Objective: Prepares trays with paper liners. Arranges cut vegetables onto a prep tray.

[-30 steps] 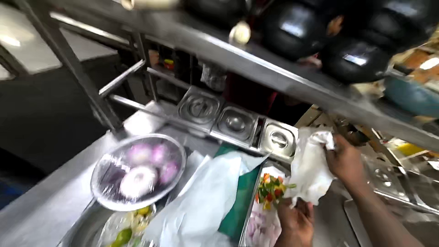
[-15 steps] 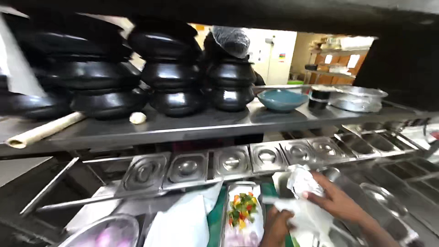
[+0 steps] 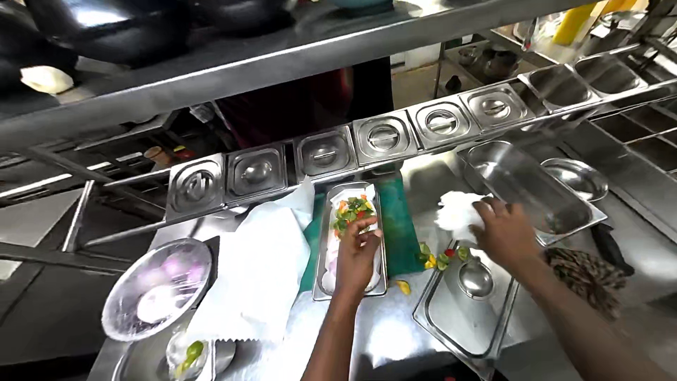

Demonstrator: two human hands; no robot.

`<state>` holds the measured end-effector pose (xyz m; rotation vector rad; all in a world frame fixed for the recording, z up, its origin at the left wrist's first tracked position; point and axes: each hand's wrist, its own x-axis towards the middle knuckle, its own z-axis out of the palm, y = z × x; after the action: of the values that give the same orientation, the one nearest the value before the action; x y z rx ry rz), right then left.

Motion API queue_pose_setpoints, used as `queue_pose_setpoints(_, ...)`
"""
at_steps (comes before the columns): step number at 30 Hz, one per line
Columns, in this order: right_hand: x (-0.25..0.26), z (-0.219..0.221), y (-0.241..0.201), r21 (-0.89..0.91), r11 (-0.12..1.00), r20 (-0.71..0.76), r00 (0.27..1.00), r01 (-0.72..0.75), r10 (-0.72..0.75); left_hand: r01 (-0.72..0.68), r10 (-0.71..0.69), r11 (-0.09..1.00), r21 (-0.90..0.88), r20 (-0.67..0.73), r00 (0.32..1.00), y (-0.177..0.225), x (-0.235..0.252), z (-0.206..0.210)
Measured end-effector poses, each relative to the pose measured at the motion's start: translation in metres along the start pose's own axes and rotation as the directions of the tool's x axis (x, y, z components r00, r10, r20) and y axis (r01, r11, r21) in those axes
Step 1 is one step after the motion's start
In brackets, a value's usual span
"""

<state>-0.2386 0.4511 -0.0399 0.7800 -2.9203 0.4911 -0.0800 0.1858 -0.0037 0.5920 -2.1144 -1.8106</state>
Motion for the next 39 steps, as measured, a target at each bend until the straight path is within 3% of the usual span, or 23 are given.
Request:
queue_pose_setpoints(2, -0.013, 0.031, -0.015, 0.154, 0.983, 0.139, 0.983, 0.098, -0.12, 0.04, -0.085, 0.96, 0.276, 0.152, 0.985, -0.005, -0.01, 0.018)
queue_pose_setpoints(5, -0.02, 0.079, -0.026, 0.239, 0.953, 0.471, 0.836, 0.186, -0.281, -0.089, -0.258, 0.739, 0.667, 0.403, 0.878, -0.006, -0.019, 0.073)
queue_pose_setpoints(7, -0.018, 0.094, -0.027, 0.168, 0.96, 0.541, 0.793, 0.225, -0.28, -0.192, -0.328, 0.54, 0.819, 0.415, 0.848, -0.018, -0.018, 0.103)
queue_pose_setpoints(10, -0.011, 0.09, -0.027, 0.135, 0.965, 0.54, 0.8, 0.224, -0.262, -0.202, -0.31, 0.458, 0.866, 0.368, 0.876, -0.042, -0.01, 0.115)
queue_pose_setpoints(12, -0.009, 0.093, -0.022, 0.156, 0.958, 0.466, 0.838, 0.239, -0.285, -0.207, -0.261, 0.472, 0.857, 0.361, 0.895, -0.054, -0.008, 0.111)
queue_pose_setpoints(14, -0.011, 0.105, -0.016, 0.154, 0.944, 0.302, 0.896, 0.291, -0.326, -0.223, -0.221, 0.493, 0.841, 0.369, 0.903, -0.059, -0.013, 0.105)
queue_pose_setpoints(17, -0.01, 0.118, -0.012, 0.112, 0.899, 0.078, 0.898, 0.424, -0.433, -0.202, -0.173, 0.583, 0.787, 0.363, 0.916, -0.05, -0.034, 0.095)
queue_pose_setpoints(19, -0.005, 0.122, -0.009, 0.057, 0.881, 0.079, 0.878, 0.469, -0.473, -0.206, -0.041, 0.674, 0.709, 0.315, 0.948, -0.036, -0.05, 0.082)
queue_pose_setpoints(21, 0.002, 0.126, -0.005, 0.004, 0.859, 0.081, 0.856, 0.512, -0.511, -0.202, 0.137, 0.718, 0.667, 0.149, 0.979, -0.024, -0.048, 0.062)
queue_pose_setpoints(25, 0.019, 0.126, 0.001, 0.028, 0.824, 0.071, 0.821, 0.566, -0.566, -0.018, 0.059, 0.845, 0.535, -0.059, 0.996, -0.022, 0.007, 0.001)
queue_pose_setpoints(27, 0.03, 0.124, 0.003, 0.152, 0.846, 0.024, 0.854, 0.511, -0.52, 0.042, -0.005, 0.887, 0.459, -0.083, 0.997, -0.024, 0.031, -0.022)
queue_pose_setpoints(29, 0.038, 0.114, 0.001, 0.232, 0.865, -0.119, 0.895, 0.445, -0.429, 0.057, -0.018, 0.87, 0.49, -0.084, 0.996, -0.021, 0.041, -0.041)
queue_pose_setpoints(33, 0.048, 0.076, -0.006, 0.318, 0.889, -0.388, 0.901, 0.329, -0.194, -0.097, 0.184, 0.865, 0.493, -0.13, 0.974, -0.026, 0.007, -0.033)
queue_pose_setpoints(35, 0.053, 0.061, -0.017, 0.495, 0.832, -0.413, 0.91, 0.25, -0.028, -0.224, 0.218, 0.838, 0.498, 0.071, 0.973, -0.038, -0.044, -0.006)
queue_pose_setpoints(37, 0.064, 0.05, -0.04, 0.66, 0.722, -0.394, 0.914, 0.206, 0.1, -0.504, 0.363, 0.723, 0.472, 0.36, 0.859, -0.072, -0.091, 0.018)
queue_pose_setpoints(38, 0.069, 0.045, -0.056, 0.725, 0.664, -0.362, 0.922, 0.185, 0.139, -0.602, 0.42, 0.657, 0.454, 0.442, 0.793, -0.095, -0.104, 0.026)
queue_pose_setpoints(39, 0.074, 0.04, -0.073, 0.797, 0.589, -0.293, 0.94, 0.137, 0.178, -0.63, 0.432, 0.636, 0.446, 0.471, 0.769, -0.116, -0.111, 0.031)
